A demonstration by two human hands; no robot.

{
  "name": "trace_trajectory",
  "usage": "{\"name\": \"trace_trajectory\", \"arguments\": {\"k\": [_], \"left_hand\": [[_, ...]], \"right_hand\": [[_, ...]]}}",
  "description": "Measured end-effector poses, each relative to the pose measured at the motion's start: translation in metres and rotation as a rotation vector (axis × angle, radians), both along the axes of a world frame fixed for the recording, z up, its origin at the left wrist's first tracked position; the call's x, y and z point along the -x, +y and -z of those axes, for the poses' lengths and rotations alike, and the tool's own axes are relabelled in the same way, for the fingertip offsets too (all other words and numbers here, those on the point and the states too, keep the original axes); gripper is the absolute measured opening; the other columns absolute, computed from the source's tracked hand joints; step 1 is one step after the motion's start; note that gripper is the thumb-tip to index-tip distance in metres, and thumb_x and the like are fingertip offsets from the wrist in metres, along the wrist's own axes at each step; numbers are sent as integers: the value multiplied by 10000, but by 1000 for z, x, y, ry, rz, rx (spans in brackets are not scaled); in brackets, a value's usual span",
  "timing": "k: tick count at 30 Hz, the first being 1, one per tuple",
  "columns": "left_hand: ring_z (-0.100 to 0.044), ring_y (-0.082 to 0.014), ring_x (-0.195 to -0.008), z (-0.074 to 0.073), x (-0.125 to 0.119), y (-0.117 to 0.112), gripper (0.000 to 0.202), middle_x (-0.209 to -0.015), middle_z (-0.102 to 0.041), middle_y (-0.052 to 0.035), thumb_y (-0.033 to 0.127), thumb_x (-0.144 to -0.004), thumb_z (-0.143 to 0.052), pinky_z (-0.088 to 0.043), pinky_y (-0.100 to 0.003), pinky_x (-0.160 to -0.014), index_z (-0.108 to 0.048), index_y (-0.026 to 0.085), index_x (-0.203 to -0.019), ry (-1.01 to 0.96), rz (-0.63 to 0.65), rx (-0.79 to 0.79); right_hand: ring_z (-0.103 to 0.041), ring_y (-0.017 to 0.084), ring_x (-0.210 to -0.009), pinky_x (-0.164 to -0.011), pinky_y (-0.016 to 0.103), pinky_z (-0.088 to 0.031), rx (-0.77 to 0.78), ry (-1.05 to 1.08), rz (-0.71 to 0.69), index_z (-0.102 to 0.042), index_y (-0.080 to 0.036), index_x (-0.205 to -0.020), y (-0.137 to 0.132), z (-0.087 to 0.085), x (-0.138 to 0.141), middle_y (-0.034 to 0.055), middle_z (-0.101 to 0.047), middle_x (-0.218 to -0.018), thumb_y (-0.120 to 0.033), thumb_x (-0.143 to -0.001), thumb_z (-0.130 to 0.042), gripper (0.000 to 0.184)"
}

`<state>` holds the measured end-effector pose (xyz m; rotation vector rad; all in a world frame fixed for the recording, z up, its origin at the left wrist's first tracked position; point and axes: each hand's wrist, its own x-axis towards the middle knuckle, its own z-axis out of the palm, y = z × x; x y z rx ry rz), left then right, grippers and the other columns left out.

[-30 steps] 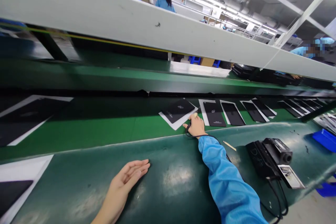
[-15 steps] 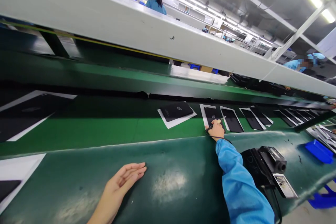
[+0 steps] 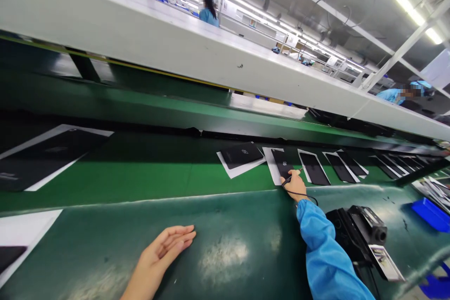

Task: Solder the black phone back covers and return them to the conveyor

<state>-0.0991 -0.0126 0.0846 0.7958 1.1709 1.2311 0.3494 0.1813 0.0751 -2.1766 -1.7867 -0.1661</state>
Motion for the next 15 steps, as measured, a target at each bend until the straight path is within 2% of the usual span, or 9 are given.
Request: {"name": "trace_trajectory", "arguments": {"k": [4,8,12,15], "left_hand": [[-725,-303,-1017,6,-4,-1,394,-1074,-768,-130,502,-710,-789,-571,-415,-958,-707,188,-932,-1,-53,-17],[-725,-299,-1008,16,-3,0,431,-1074,-760,-146,521,-702,-787,-579,-408,-935,-693,176,-943,-26,-40,-27],[-726,-305,-998,10,-1,-2,455,-1090,-752,-152,505,-689,-804,-581,-425,-917,-666,182,-979,-71,-45,-27],[-722,-307,-1003,-3,-3,-7,456,-1114,-745,-155,480,-714,-795,-566,-444,-933,-642,189,-1029,-101,-73,-27]], "right_hand": [[-611,195,-685,-666,285,-428,-115,8,-3,-588,-171,-1191,-1,-17,-4,60,-650,-822,-320,-908,-494,333],[-600,216,-661,-661,309,-419,-283,13,-7,-620,-130,-1180,0,-56,-12,67,-627,-722,-192,-866,-439,369],[-647,264,-802,-765,373,-465,-472,67,-105,-637,-129,-1085,-13,-91,4,123,-668,-860,-252,-904,-378,339],[-676,257,-906,-856,377,-500,-504,143,-290,-628,-172,-1004,-41,-95,43,111,-693,-975,-321,-940,-393,286]]}}
